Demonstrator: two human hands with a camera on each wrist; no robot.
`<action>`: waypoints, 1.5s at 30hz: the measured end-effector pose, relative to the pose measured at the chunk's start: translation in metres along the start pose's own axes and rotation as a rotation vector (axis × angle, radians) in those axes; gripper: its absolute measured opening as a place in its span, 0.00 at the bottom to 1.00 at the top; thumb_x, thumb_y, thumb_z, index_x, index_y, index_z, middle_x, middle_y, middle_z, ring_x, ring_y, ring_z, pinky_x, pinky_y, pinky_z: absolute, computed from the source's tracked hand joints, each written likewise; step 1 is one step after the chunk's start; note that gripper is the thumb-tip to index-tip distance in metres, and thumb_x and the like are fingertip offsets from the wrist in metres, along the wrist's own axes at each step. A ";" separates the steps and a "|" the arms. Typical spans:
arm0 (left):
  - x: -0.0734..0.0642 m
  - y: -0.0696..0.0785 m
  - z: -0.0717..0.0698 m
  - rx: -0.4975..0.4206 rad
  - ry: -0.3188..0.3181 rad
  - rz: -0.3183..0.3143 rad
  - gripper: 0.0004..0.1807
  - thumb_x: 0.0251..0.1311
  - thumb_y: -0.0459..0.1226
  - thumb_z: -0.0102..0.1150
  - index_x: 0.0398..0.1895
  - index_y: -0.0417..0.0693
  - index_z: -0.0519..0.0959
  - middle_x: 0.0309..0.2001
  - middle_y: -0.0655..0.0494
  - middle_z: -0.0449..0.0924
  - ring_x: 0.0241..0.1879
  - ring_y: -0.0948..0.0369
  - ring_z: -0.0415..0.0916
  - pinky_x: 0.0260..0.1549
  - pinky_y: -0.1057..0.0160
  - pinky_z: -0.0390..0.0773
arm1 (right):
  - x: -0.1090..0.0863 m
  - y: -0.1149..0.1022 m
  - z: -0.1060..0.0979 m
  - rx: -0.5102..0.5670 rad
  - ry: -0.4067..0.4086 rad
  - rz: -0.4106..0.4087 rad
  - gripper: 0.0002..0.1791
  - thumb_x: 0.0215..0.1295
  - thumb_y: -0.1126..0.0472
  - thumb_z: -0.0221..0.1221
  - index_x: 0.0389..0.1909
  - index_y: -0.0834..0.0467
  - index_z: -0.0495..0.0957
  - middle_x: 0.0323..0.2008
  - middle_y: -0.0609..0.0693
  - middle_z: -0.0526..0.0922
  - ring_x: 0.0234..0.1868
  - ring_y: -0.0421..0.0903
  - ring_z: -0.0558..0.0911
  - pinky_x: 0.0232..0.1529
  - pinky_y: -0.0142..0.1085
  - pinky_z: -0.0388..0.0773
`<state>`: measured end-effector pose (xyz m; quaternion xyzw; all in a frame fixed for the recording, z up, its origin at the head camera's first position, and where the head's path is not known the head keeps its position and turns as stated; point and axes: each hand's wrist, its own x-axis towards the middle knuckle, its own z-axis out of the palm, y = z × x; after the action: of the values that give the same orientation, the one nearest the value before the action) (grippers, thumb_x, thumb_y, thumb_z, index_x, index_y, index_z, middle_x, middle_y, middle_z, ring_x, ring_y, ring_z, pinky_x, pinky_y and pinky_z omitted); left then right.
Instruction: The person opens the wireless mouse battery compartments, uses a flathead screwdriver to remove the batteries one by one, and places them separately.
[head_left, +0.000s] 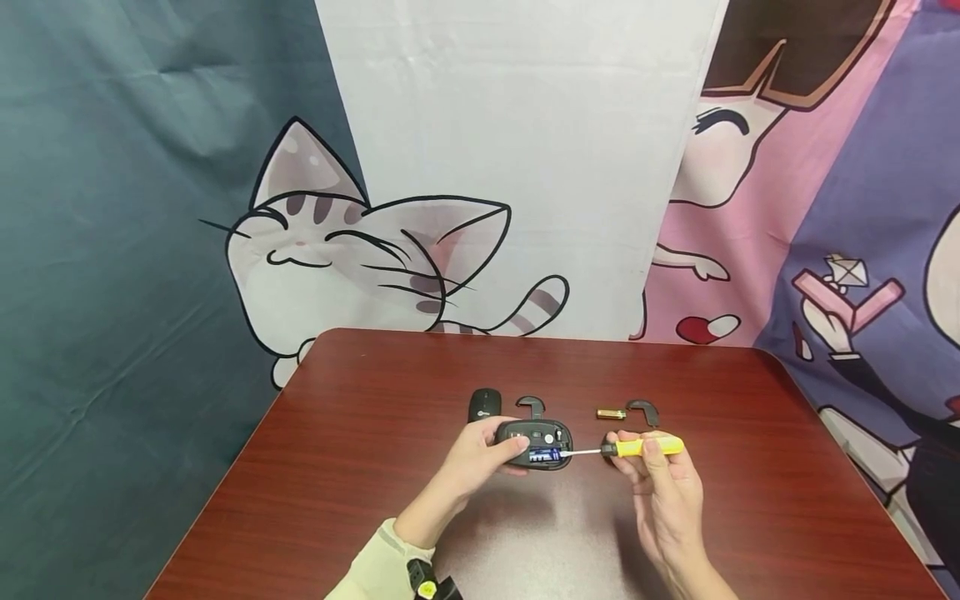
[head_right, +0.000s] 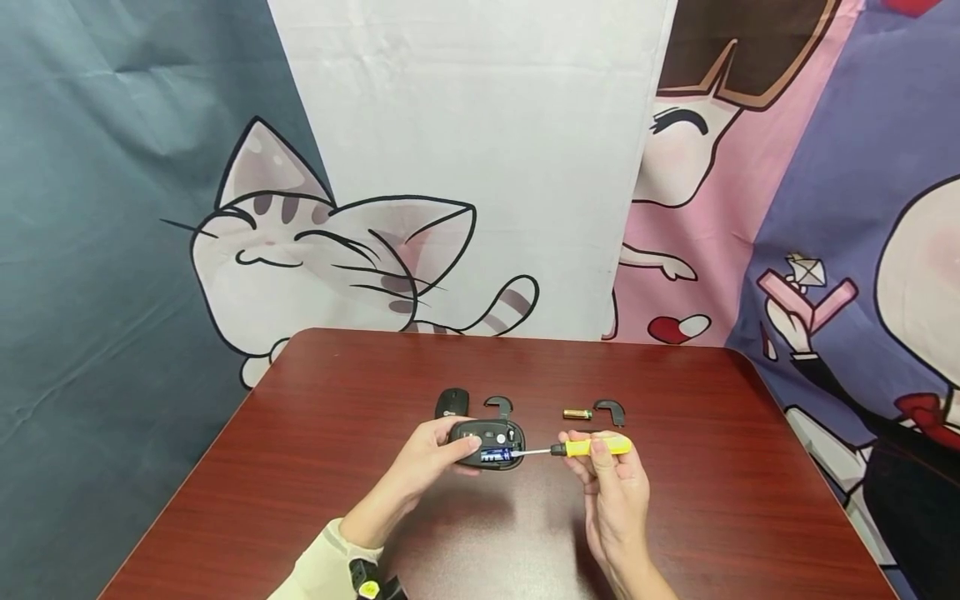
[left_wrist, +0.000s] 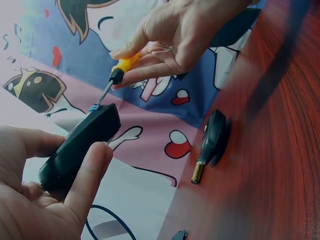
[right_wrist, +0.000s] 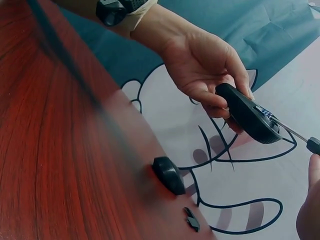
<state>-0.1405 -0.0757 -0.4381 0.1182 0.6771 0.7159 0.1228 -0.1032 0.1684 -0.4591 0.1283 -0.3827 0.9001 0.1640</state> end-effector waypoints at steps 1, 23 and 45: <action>0.000 0.000 0.000 0.002 0.002 -0.002 0.21 0.65 0.32 0.62 0.57 0.25 0.75 0.47 0.35 0.84 0.38 0.56 0.87 0.38 0.54 0.90 | 0.000 0.000 0.000 0.007 -0.001 0.001 0.16 0.79 0.72 0.40 0.46 0.61 0.78 0.42 0.59 0.89 0.46 0.54 0.88 0.51 0.42 0.85; -0.002 -0.009 0.000 -0.064 -0.025 -0.053 0.22 0.65 0.33 0.61 0.57 0.26 0.75 0.44 0.38 0.86 0.33 0.59 0.86 0.46 0.39 0.86 | 0.009 -0.015 0.001 0.046 -0.009 -0.019 0.15 0.77 0.75 0.42 0.48 0.66 0.77 0.42 0.62 0.88 0.46 0.55 0.89 0.52 0.42 0.85; -0.004 -0.013 0.000 -0.021 -0.041 -0.072 0.21 0.63 0.33 0.63 0.56 0.29 0.76 0.43 0.41 0.87 0.31 0.61 0.85 0.41 0.46 0.89 | 0.024 -0.050 -0.012 -0.627 -0.179 0.164 0.10 0.67 0.78 0.58 0.48 0.71 0.72 0.45 0.51 0.86 0.44 0.44 0.89 0.48 0.36 0.87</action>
<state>-0.1362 -0.0760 -0.4515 0.1071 0.6706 0.7156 0.1637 -0.1067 0.2149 -0.4260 0.1190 -0.6628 0.7340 0.0885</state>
